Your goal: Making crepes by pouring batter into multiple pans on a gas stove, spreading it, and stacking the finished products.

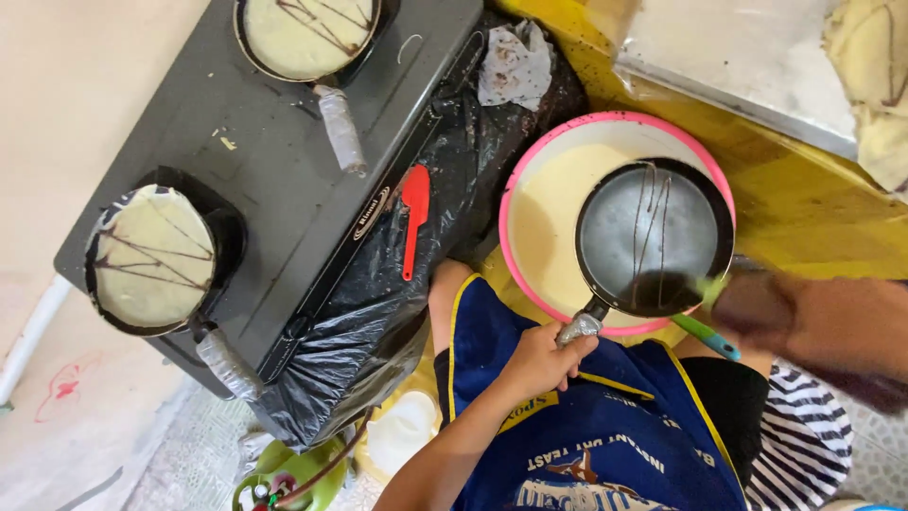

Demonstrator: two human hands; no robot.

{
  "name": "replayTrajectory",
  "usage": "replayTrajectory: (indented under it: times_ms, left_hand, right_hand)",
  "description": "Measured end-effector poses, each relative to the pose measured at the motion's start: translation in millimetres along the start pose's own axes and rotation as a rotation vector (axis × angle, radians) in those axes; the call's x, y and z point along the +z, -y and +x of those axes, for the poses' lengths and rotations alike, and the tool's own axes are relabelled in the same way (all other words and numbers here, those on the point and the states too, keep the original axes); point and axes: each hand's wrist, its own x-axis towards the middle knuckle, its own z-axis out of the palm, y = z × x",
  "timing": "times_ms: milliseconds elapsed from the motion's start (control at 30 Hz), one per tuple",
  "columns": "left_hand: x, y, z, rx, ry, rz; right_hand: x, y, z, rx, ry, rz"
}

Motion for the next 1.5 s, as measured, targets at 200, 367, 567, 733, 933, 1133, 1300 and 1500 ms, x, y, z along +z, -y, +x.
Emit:
replayTrajectory:
  times_ms: [200,367,567,733,933,1133,1300,1500]
  left_hand:
    - [-48.9,7.1,-47.0,0.011,-0.337,-0.127]
    - [-95.0,71.9,-107.8,0.349,-1.046,0.136]
    - [-86.8,49.5,-166.6,0.149,-1.362,0.02]
    - [-77.9,73.8,-135.4,0.331,-1.001,0.058]
    - [-54.5,51.1,-69.5,0.007,-0.566,0.177]
    - [-45.6,39.6,-22.6,-0.076,-0.427,0.252]
    - [-54.8,31.1,-7.4,0.016,-0.42,0.459]
    - [-71.1,44.6,24.1,0.479,-0.802,1.036]
  right_hand:
    - [-98.9,34.0,35.1,-0.25,-0.287,0.983]
    - [-129.0,200.1,131.1,-0.757,-0.553,1.386]
    - [-162.5,345.0,157.0,-0.701,-0.638,1.576]
    - [-90.2,309.5,218.8,-0.865,-0.842,1.052]
    - [200.1,147.5,120.2,0.135,-0.467,-0.111]
    - [50.0,76.1,0.6,0.127,0.07,0.455]
    - [145.7,45.8,82.0,0.046,-0.722,-0.27]
    - [108.5,-23.7,31.8,0.183,-0.629,-0.145]
